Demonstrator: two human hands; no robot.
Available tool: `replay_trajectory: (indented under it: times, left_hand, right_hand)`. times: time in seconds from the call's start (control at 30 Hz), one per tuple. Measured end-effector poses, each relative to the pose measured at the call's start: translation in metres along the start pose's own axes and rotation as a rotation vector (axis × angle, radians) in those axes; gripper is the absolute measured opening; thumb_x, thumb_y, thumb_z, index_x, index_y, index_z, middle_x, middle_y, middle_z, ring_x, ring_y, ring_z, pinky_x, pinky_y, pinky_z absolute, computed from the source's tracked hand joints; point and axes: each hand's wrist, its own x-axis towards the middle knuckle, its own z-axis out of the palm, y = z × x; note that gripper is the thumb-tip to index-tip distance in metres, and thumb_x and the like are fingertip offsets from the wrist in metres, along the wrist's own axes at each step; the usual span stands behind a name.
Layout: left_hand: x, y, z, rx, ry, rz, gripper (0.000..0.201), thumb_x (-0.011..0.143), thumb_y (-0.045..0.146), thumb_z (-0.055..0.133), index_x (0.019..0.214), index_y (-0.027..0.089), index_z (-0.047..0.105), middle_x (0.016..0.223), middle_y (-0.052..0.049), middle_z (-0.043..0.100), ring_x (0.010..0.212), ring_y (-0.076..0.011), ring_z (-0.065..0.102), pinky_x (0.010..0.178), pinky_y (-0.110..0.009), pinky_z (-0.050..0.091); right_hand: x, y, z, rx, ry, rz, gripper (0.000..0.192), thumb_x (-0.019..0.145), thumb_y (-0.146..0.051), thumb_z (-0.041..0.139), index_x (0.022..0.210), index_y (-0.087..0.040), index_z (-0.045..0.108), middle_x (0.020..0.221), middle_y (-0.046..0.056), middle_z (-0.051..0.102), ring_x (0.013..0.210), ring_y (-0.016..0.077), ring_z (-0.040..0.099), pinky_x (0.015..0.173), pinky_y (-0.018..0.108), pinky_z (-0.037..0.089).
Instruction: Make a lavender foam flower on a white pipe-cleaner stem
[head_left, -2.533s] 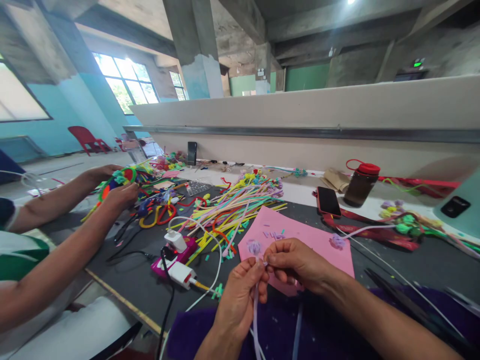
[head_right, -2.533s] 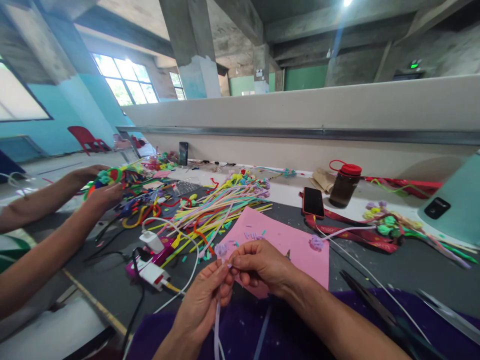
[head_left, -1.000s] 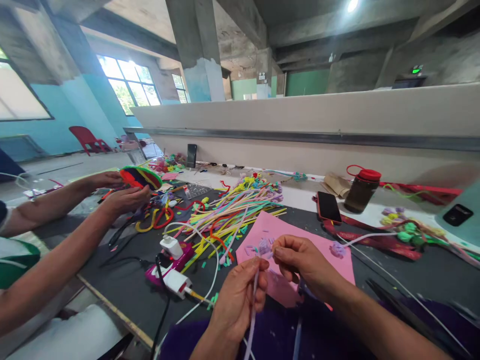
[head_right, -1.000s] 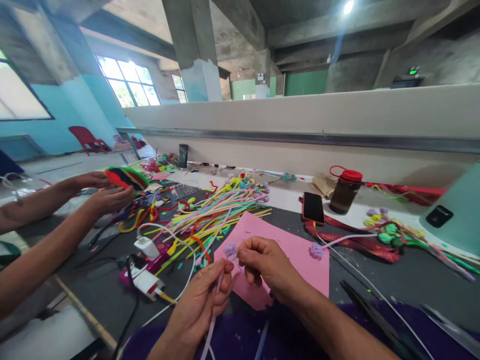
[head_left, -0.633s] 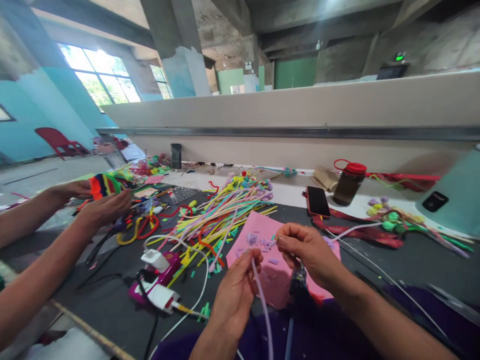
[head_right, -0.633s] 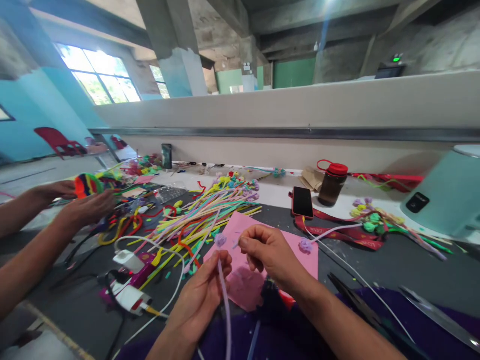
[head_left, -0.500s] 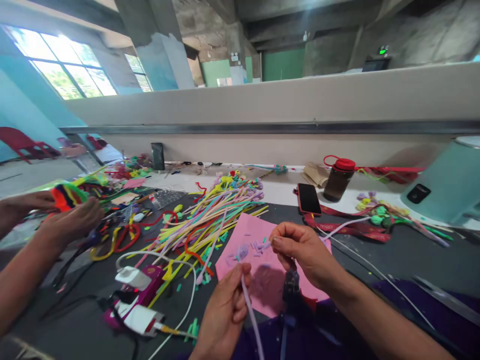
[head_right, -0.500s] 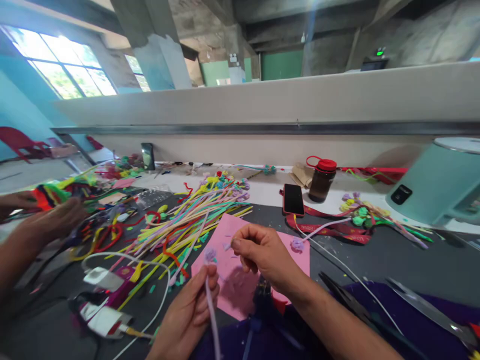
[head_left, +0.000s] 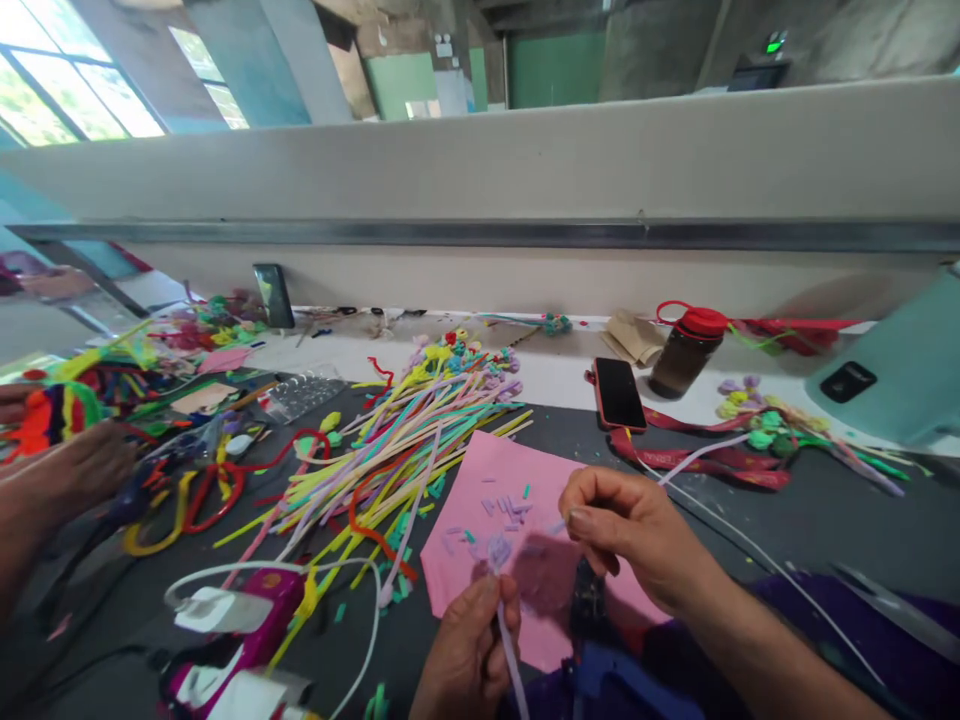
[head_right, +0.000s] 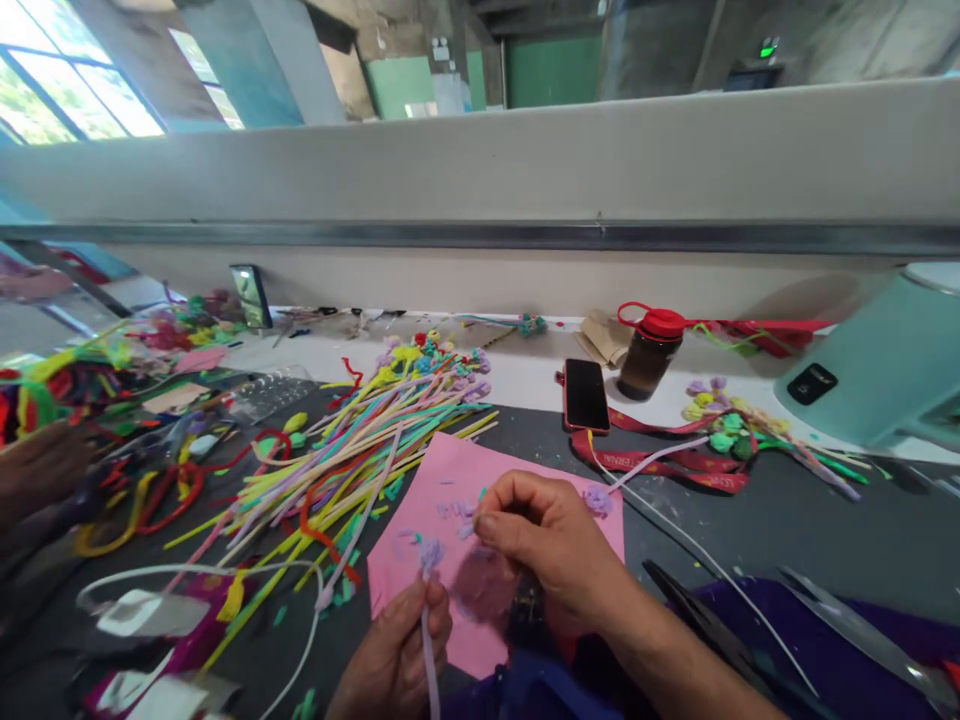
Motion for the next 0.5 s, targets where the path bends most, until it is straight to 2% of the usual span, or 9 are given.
replay_trajectory:
  times: [0.07,0.13,0.2,0.33,0.5]
  left_hand:
    - [-0.003,0.000,0.001,-0.002,-0.046,0.010,0.025,0.062,0.032,0.071,0.074,0.015,0.057,0.060,-0.001,0.060,0.040,-0.0036,0.045,0.032,-0.012,0.023]
    - [-0.007,0.002,0.003,0.019,-0.148,0.015,0.028,0.062,0.036,0.070,0.072,0.013,0.058,0.055,0.001,0.057,0.032,0.0000,0.033,0.030,-0.012,0.018]
    - [-0.011,0.003,0.003,0.039,-0.223,0.006,0.032,0.060,0.040,0.070,0.072,0.012,0.059,0.052,0.002,0.055,0.030,0.0011,0.028,0.029,-0.012,0.014]
    - [-0.018,0.004,0.003,0.118,-0.284,0.072,0.030,0.066,0.038,0.067,0.077,0.011,0.062,0.057,0.001,0.056,0.034,0.0011,0.031,0.032,-0.012,0.016]
    - [-0.020,0.006,0.006,0.141,-0.315,0.168,0.027,0.068,0.037,0.064,0.078,0.012,0.062,0.058,0.003,0.054,0.034,0.0015,0.028,0.031,-0.012,0.014]
  right_hand:
    - [-0.002,0.001,0.001,-0.030,-0.001,-0.002,0.014,0.073,-0.023,0.061,0.066,-0.013,0.054,0.052,-0.007,0.044,0.039,0.0017,0.036,0.037,0.014,0.025]
    - [-0.005,0.001,0.002,-0.069,-0.021,-0.011,0.013,0.073,-0.022,0.061,0.065,-0.013,0.054,0.053,-0.007,0.044,0.039,0.0018,0.036,0.037,0.014,0.026]
    - [-0.007,0.000,0.005,-0.104,-0.049,-0.028,0.013,0.073,-0.022,0.061,0.066,-0.013,0.055,0.054,-0.006,0.044,0.041,0.0020,0.037,0.038,0.014,0.027]
    - [-0.011,-0.003,0.013,-0.139,-0.089,-0.097,0.013,0.075,-0.023,0.060,0.067,-0.014,0.054,0.054,-0.006,0.046,0.041,0.0026,0.038,0.040,0.015,0.029]
    - [-0.019,-0.013,0.023,-0.209,-0.054,-0.168,0.012,0.075,-0.021,0.058,0.067,-0.014,0.054,0.051,-0.006,0.046,0.041,0.0035,0.040,0.040,0.016,0.029]
